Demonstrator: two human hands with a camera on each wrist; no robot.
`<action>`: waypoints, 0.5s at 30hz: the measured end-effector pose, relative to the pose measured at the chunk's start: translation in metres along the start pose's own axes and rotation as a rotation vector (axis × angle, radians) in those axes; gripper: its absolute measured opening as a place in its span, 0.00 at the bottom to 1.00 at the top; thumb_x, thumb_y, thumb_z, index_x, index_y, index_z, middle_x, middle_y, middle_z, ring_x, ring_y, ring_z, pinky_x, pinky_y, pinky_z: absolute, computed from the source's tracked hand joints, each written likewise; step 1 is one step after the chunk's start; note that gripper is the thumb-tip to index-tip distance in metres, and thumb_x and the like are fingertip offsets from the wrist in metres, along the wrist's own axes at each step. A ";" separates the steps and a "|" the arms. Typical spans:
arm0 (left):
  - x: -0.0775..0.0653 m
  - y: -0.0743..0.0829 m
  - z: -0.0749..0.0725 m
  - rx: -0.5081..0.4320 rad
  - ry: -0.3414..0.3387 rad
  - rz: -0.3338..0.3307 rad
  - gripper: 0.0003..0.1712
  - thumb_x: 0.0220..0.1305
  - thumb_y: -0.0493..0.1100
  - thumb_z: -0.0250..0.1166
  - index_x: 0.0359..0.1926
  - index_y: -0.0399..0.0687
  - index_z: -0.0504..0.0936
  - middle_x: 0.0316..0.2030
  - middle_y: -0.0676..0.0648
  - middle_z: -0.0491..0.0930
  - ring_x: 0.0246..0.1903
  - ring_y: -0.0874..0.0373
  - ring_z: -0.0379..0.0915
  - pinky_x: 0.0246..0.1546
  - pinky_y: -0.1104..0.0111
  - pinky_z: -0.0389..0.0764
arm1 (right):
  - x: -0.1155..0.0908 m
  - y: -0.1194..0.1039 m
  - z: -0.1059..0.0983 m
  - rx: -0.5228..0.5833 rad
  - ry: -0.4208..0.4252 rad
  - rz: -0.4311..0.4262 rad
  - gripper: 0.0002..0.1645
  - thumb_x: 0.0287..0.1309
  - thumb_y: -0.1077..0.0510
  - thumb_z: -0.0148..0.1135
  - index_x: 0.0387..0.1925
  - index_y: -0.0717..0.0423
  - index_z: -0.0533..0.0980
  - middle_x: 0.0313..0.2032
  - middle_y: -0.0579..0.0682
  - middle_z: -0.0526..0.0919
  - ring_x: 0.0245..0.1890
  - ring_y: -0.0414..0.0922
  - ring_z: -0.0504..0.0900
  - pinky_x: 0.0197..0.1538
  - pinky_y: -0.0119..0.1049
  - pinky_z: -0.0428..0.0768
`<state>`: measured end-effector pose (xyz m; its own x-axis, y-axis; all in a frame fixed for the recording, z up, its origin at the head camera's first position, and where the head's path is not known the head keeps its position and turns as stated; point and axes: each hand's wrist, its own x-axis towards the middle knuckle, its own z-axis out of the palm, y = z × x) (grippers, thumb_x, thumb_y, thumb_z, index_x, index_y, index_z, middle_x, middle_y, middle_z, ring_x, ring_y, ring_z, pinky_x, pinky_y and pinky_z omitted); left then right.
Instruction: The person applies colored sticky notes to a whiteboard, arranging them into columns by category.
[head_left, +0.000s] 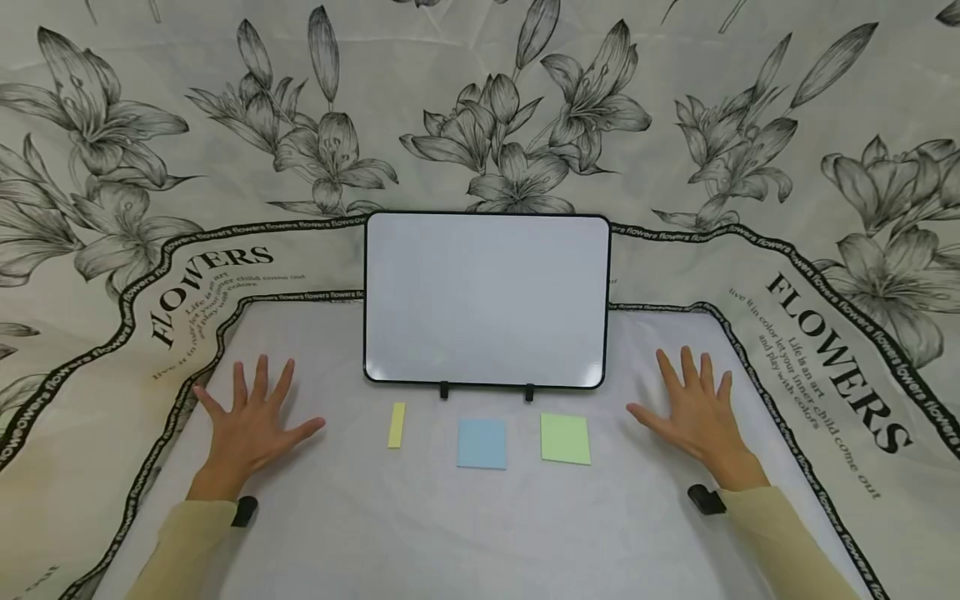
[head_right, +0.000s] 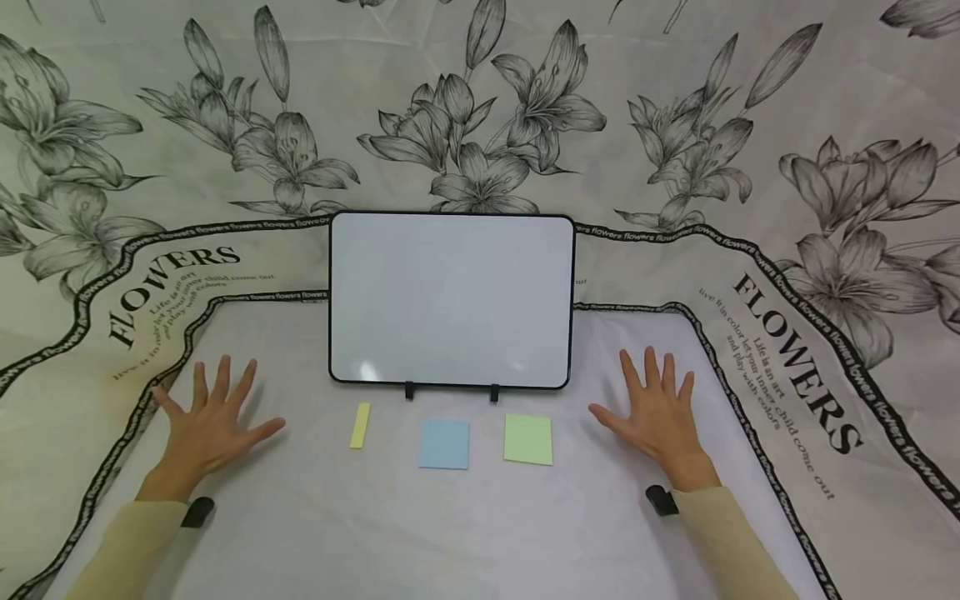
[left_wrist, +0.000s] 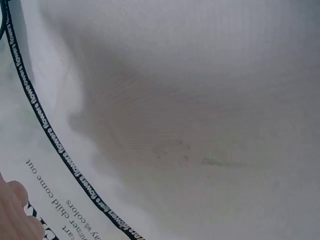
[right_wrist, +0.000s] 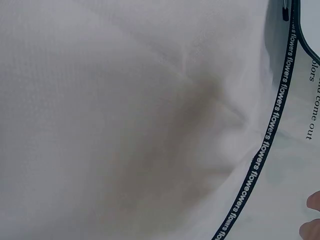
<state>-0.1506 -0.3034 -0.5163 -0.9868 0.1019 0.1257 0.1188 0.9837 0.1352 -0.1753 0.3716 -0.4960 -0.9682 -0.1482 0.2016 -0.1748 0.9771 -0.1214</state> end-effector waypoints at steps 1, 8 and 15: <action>0.000 0.000 0.000 -0.003 -0.001 -0.002 0.62 0.60 0.82 0.54 0.84 0.62 0.39 0.82 0.33 0.36 0.78 0.26 0.24 0.59 0.26 0.08 | 0.000 -0.001 0.000 -0.002 0.001 0.002 0.65 0.57 0.23 0.60 0.82 0.55 0.50 0.77 0.77 0.49 0.75 0.81 0.43 0.67 0.83 0.37; 0.001 0.003 0.001 -0.040 -0.017 -0.053 0.63 0.61 0.82 0.53 0.84 0.62 0.34 0.82 0.33 0.31 0.78 0.28 0.16 0.59 0.22 0.12 | 0.001 -0.006 -0.003 -0.021 0.036 0.007 0.65 0.56 0.23 0.62 0.81 0.57 0.52 0.75 0.77 0.53 0.73 0.82 0.48 0.67 0.84 0.40; 0.004 0.013 -0.005 -0.098 0.023 -0.095 0.63 0.62 0.81 0.53 0.84 0.61 0.34 0.81 0.32 0.33 0.78 0.26 0.20 0.61 0.20 0.18 | 0.007 -0.026 -0.008 0.030 0.055 -0.003 0.65 0.57 0.25 0.63 0.81 0.57 0.51 0.75 0.77 0.54 0.74 0.82 0.48 0.66 0.84 0.45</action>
<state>-0.1522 -0.2910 -0.5095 -0.9915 0.0042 0.1298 0.0359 0.9694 0.2430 -0.1764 0.3463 -0.4840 -0.9566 -0.1418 0.2547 -0.1838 0.9715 -0.1495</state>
